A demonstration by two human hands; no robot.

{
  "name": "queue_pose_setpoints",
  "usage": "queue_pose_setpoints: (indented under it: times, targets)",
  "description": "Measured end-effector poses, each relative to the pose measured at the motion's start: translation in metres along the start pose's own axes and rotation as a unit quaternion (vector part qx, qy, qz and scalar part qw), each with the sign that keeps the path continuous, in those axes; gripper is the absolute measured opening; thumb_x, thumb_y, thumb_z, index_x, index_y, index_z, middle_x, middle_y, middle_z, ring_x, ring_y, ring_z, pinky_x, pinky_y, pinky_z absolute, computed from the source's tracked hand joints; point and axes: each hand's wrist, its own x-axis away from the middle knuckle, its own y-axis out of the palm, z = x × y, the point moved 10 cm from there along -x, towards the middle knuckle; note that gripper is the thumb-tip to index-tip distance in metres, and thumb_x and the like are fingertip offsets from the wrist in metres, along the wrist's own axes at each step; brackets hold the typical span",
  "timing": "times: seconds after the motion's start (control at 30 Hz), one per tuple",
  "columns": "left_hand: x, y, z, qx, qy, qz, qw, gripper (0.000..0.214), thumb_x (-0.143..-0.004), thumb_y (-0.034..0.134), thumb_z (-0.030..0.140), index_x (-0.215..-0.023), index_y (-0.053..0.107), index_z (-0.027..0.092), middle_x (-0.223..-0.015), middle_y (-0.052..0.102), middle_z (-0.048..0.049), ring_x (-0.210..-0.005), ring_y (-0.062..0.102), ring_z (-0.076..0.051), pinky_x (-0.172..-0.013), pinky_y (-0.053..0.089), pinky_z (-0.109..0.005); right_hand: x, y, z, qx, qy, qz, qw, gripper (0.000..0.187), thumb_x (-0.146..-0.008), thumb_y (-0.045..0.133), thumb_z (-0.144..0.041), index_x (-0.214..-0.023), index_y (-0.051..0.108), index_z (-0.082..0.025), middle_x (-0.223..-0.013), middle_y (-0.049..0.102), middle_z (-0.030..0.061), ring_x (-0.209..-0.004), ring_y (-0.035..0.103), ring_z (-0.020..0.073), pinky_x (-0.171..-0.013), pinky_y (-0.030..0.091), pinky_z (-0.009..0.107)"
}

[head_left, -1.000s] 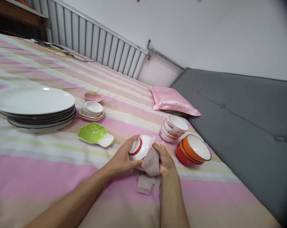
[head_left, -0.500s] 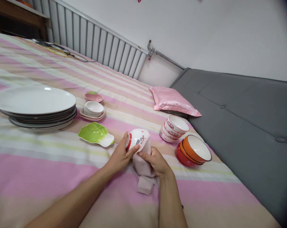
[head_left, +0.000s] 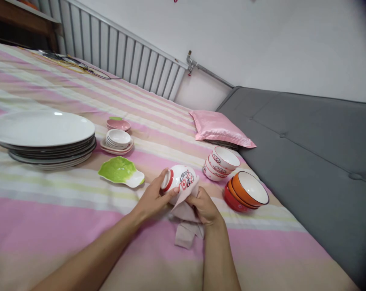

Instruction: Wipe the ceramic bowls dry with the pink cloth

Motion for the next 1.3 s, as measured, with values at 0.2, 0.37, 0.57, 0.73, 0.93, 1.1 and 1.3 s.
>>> queue_pose_setpoints:
  times: [0.2,0.37,0.57,0.73,0.93,1.1,1.3]
  targets:
    - [0.001,0.007,0.003,0.037,0.023,-0.035,0.998,0.085,-0.073,0.066,0.047,-0.144,0.032,0.013,-0.151,0.031,-0.0155,-0.136,0.035,-0.032,-0.109,0.036,-0.045,0.001,-0.024,-0.01,-0.085,-0.018,0.116,0.989,0.034,-0.066,0.078,-0.04,-0.09,0.069,-0.018,-0.082,0.075,0.0061,-0.081,0.07,0.0243,-0.074,0.055,0.036]
    - [-0.001,0.006,0.004,0.045,0.042,-0.027,0.998,0.077,-0.071,0.069,0.037,-0.138,0.042,0.014,-0.145,0.042,-0.0157,-0.132,0.041,-0.033,-0.106,0.04,-0.047,0.003,-0.031,-0.01,-0.115,0.0,0.155,0.981,0.033,-0.07,0.075,-0.043,-0.088,0.067,-0.017,-0.077,0.074,0.0069,-0.078,0.07,0.0245,-0.073,0.056,0.036]
    - [-0.002,0.008,0.001,0.078,0.04,-0.03,0.996,0.073,-0.075,0.067,0.04,-0.138,0.041,0.013,-0.142,0.046,-0.0159,-0.127,0.047,-0.031,-0.105,0.042,-0.045,0.003,-0.03,-0.006,-0.088,0.012,0.14,0.986,0.039,-0.067,0.078,-0.041,-0.095,0.066,-0.017,-0.085,0.075,0.0073,-0.079,0.07,0.0241,-0.073,0.056,0.035]
    - [-0.003,0.007,-0.002,0.089,0.035,-0.018,0.995,0.069,-0.077,0.065,0.041,-0.136,0.042,0.015,-0.14,0.049,-0.0148,-0.126,0.048,-0.03,-0.103,0.043,-0.045,0.001,-0.02,-0.005,-0.067,0.01,0.089,0.994,0.04,-0.067,0.078,-0.039,-0.098,0.066,-0.016,-0.087,0.074,0.0062,-0.078,0.069,0.0221,-0.073,0.055,0.033]
    - [-0.004,0.003,-0.009,0.114,0.001,0.001,0.993,0.07,-0.076,0.065,0.044,-0.135,0.042,0.014,-0.14,0.048,-0.015,-0.128,0.046,-0.03,-0.104,0.043,-0.042,0.002,-0.008,-0.006,-0.013,0.006,0.036,0.999,0.042,-0.066,0.079,-0.038,-0.101,0.067,-0.019,-0.092,0.073,0.0045,-0.081,0.067,0.0201,-0.073,0.053,0.031]
    - [-0.004,0.004,-0.008,0.155,-0.007,-0.005,0.988,0.069,-0.075,0.066,0.041,-0.133,0.042,0.013,-0.138,0.05,-0.016,-0.127,0.048,-0.03,-0.103,0.043,-0.043,0.002,-0.002,-0.002,0.016,0.01,0.005,1.0,0.048,-0.061,0.082,-0.034,-0.104,0.067,-0.019,-0.092,0.073,0.0035,-0.088,0.067,0.0212,-0.083,0.051,0.034]
    - [-0.003,0.003,-0.005,0.16,-0.017,0.0,0.987,0.069,-0.074,0.067,0.041,-0.132,0.043,0.012,-0.137,0.051,-0.0166,-0.126,0.048,-0.031,-0.102,0.045,-0.042,-0.002,0.003,0.001,0.011,0.008,-0.025,1.0,0.054,-0.056,0.085,-0.025,-0.107,0.067,-0.022,-0.113,0.069,0.0046,-0.106,0.063,0.0221,-0.101,0.043,0.038]
